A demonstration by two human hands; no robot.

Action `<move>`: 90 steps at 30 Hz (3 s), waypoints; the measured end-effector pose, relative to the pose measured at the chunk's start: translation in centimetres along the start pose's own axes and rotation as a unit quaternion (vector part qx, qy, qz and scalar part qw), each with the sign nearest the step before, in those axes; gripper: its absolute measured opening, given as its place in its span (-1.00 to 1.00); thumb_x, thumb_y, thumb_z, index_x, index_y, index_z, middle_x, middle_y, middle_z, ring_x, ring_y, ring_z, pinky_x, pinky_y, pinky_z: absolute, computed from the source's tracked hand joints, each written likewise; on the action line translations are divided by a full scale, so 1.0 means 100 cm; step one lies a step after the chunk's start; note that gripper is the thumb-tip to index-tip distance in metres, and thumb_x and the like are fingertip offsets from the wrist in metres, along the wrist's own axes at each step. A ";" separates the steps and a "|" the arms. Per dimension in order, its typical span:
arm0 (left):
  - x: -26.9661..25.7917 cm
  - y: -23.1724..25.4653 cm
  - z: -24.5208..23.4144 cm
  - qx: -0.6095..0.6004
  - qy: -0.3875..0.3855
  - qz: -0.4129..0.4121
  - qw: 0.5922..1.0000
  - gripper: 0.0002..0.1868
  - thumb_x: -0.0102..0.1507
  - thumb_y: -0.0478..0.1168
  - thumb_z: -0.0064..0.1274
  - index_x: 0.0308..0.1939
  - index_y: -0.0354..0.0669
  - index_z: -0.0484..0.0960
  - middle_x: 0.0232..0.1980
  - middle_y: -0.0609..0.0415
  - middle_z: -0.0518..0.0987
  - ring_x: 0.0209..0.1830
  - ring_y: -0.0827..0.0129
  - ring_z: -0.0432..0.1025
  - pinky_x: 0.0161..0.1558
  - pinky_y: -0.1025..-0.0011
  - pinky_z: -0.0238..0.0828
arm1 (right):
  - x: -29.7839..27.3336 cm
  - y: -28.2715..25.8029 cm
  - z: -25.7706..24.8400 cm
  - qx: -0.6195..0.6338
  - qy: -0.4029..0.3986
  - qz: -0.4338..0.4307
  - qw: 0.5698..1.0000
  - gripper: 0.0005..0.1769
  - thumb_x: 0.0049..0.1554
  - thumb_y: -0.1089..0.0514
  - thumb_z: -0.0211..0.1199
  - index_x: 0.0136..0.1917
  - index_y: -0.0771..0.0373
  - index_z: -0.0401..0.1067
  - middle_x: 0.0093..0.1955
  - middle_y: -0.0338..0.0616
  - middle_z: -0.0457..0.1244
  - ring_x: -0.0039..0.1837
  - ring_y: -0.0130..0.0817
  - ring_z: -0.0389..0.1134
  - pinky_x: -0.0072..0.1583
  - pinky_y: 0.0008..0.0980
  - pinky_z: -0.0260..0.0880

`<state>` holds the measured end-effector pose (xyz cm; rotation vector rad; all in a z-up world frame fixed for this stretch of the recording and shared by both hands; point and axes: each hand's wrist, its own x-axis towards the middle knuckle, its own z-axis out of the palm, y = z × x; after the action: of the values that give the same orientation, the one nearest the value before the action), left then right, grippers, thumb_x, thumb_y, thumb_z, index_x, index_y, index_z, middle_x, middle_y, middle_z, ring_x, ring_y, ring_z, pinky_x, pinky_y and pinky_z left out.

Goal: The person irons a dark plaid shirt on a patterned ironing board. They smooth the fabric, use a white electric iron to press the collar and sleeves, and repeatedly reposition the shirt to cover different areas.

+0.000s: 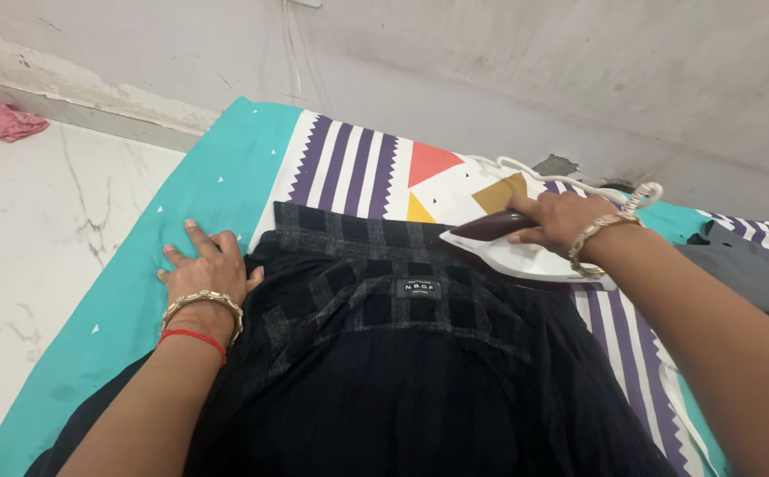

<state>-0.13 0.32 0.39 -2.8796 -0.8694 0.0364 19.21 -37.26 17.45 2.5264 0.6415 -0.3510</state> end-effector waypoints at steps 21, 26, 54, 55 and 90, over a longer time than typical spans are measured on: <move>-0.002 0.001 -0.008 -0.019 -0.031 -0.003 0.999 -0.13 0.23 0.39 0.00 0.30 -0.25 0.28 0.57 -0.43 0.01 0.40 -0.52 0.15 0.14 -0.27 0.38 | 0.028 -0.206 -0.109 0.137 0.069 -0.121 0.981 -0.41 0.19 -0.35 0.11 0.41 -0.17 0.23 0.23 -0.16 0.35 0.34 -0.08 0.35 0.23 0.09 0.34; -0.002 0.001 -0.007 -0.020 -0.026 -0.005 0.999 -0.15 0.22 0.38 0.01 0.29 -0.22 0.29 0.58 -0.41 0.02 0.42 -0.53 0.14 0.16 -0.26 0.38 | 0.027 -0.203 -0.111 0.146 0.049 -0.114 0.981 -0.38 0.20 -0.34 0.11 0.44 -0.15 0.20 0.29 -0.18 0.34 0.36 -0.13 0.36 0.22 0.02 0.40; -0.016 -0.027 -0.002 -0.146 0.107 0.062 0.981 -0.35 0.41 0.17 -0.47 0.55 0.09 0.11 0.61 -0.12 0.06 0.54 -0.24 -0.04 0.44 -0.20 -0.13 | 0.006 -0.052 -0.017 0.113 0.081 -0.093 0.986 -0.31 0.17 -0.45 0.02 0.42 -0.12 0.32 0.24 -0.01 0.37 0.30 0.01 0.37 0.31 -0.08 0.33; -0.015 -0.032 -0.003 -0.146 0.088 0.067 0.983 -0.36 0.40 0.15 -0.49 0.56 0.17 0.05 0.61 -0.06 0.00 0.57 -0.15 -0.13 0.43 -0.22 -0.30 | 0.008 -0.065 -0.023 0.094 0.084 -0.101 0.987 -0.32 0.19 -0.46 0.00 0.42 -0.11 0.33 0.22 -0.01 0.39 0.28 0.01 0.39 0.31 -0.08 0.34; -0.002 -0.038 0.022 -0.158 0.100 0.047 0.981 -0.30 0.35 0.07 -0.49 0.58 0.00 0.00 0.65 0.14 -0.07 0.63 0.15 -0.24 0.49 -0.11 -0.46 | -0.013 0.006 0.006 0.028 -0.003 0.049 0.998 -0.38 0.17 -0.52 -0.10 0.42 -0.40 0.25 0.36 -0.21 0.25 0.51 -0.12 0.18 0.42 0.24 0.14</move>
<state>-2.50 3.58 -1.27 -3.1389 -0.7607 -0.4109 18.30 -38.54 17.65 2.5991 0.5095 -0.3446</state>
